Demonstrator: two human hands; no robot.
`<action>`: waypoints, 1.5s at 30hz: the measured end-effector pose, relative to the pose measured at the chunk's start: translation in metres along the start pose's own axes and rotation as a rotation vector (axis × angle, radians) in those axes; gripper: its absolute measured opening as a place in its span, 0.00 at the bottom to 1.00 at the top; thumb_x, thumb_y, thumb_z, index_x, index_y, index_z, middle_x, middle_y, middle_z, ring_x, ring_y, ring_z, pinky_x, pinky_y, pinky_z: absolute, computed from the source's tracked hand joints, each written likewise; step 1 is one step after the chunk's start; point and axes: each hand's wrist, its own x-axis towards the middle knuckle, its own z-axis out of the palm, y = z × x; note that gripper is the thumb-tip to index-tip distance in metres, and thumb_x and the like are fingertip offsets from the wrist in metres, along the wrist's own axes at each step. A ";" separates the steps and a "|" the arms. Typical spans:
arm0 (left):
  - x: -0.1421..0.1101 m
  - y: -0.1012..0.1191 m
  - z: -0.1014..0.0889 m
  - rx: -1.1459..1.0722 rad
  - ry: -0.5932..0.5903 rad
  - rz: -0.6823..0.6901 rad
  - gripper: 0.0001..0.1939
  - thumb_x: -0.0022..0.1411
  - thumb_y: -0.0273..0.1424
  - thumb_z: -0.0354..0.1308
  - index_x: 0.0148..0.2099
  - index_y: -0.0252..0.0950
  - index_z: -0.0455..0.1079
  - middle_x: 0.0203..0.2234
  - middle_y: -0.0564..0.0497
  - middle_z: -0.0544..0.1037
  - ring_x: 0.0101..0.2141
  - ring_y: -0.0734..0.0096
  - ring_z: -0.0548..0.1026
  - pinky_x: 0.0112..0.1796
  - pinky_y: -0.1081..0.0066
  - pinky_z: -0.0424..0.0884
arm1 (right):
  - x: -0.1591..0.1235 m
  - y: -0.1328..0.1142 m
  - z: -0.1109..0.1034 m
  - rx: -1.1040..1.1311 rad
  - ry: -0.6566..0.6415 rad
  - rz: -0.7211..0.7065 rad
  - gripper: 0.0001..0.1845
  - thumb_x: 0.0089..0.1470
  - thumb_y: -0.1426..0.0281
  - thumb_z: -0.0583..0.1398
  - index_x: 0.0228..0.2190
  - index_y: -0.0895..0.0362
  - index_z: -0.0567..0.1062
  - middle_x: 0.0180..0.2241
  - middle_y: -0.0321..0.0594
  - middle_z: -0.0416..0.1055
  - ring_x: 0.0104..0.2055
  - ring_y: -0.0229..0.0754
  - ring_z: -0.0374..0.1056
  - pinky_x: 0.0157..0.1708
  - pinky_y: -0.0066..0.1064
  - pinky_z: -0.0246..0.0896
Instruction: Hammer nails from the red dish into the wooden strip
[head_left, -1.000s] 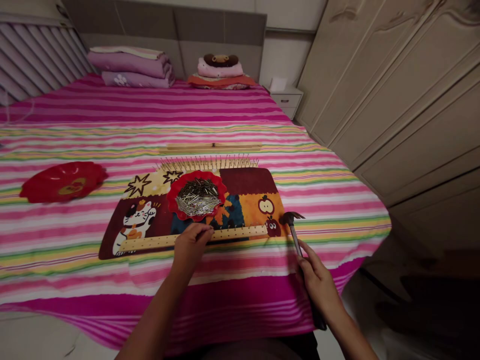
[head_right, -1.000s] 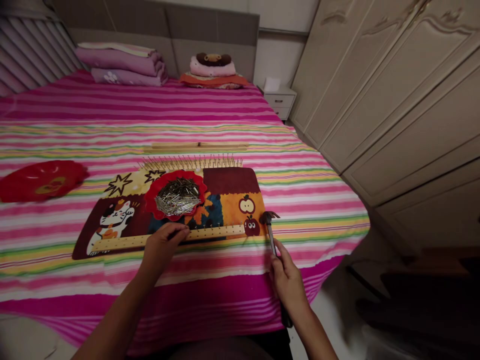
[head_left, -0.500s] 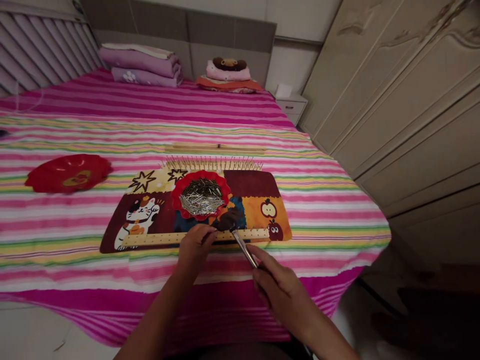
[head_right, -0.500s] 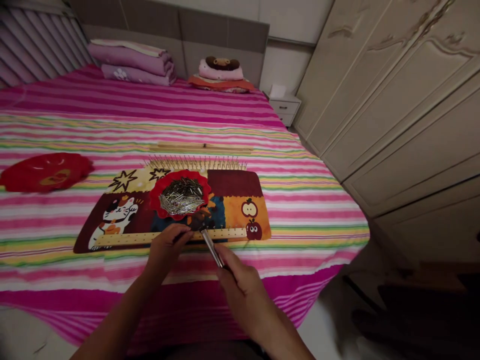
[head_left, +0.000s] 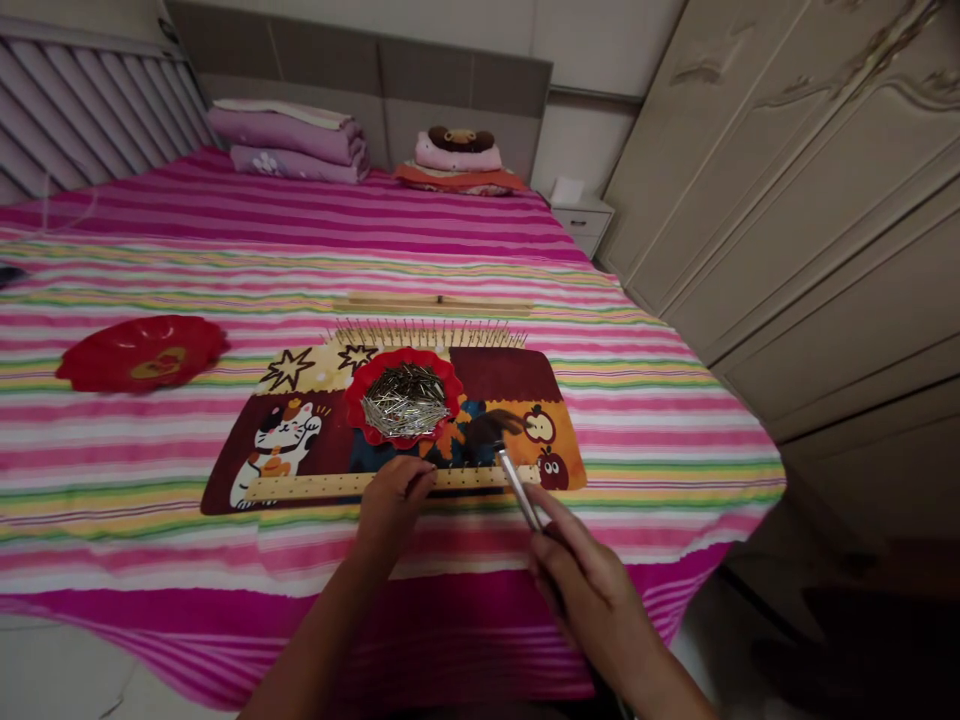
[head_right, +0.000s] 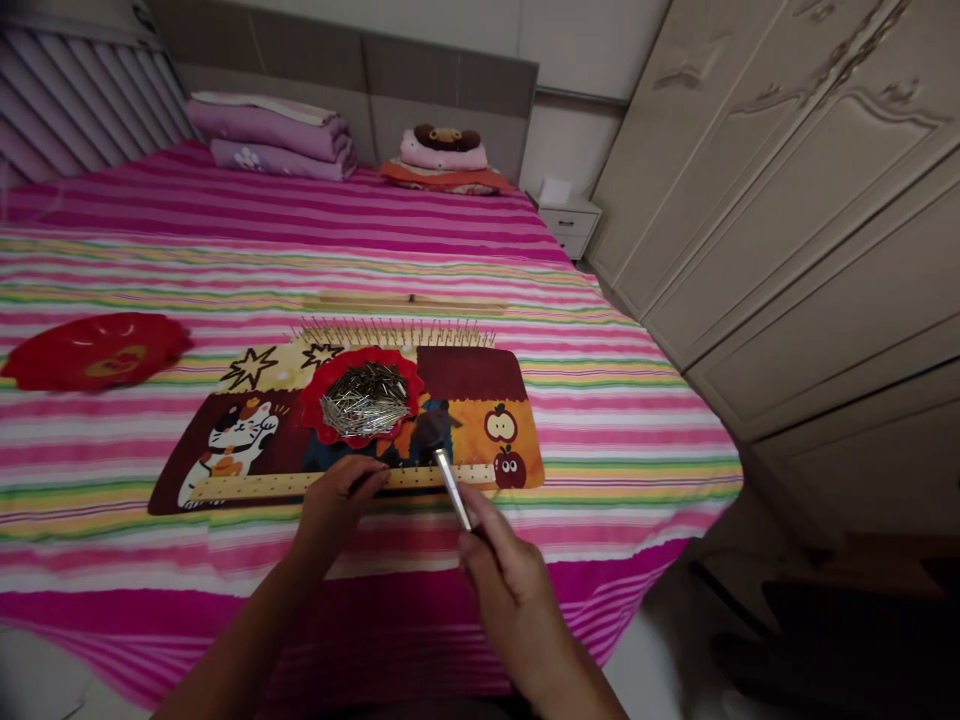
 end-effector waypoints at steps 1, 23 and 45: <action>0.000 0.001 -0.001 0.000 -0.003 -0.002 0.09 0.55 0.36 0.52 0.30 0.40 0.72 0.29 0.51 0.77 0.33 0.68 0.74 0.37 0.70 0.68 | 0.000 0.003 -0.006 0.017 0.088 0.024 0.30 0.57 0.59 0.53 0.58 0.56 0.61 0.21 0.30 0.59 0.19 0.33 0.52 0.17 0.24 0.47; 0.096 0.016 -0.033 0.961 -0.273 -0.129 0.12 0.53 0.28 0.50 0.33 0.33 0.75 0.31 0.37 0.77 0.32 0.56 0.75 0.30 0.67 0.65 | 0.014 0.074 -0.059 -0.010 0.519 0.248 0.41 0.46 0.53 0.54 0.57 0.61 0.61 0.10 0.24 0.59 0.09 0.34 0.51 0.07 0.23 0.49; 0.055 0.029 -0.062 -0.490 -0.214 -0.510 0.18 0.35 0.36 0.64 0.32 0.35 0.75 0.26 0.49 0.79 0.28 0.70 0.74 0.31 0.71 0.69 | 0.012 0.077 -0.059 -0.005 0.494 0.239 0.39 0.47 0.56 0.54 0.58 0.61 0.60 0.10 0.25 0.59 0.09 0.34 0.52 0.07 0.23 0.48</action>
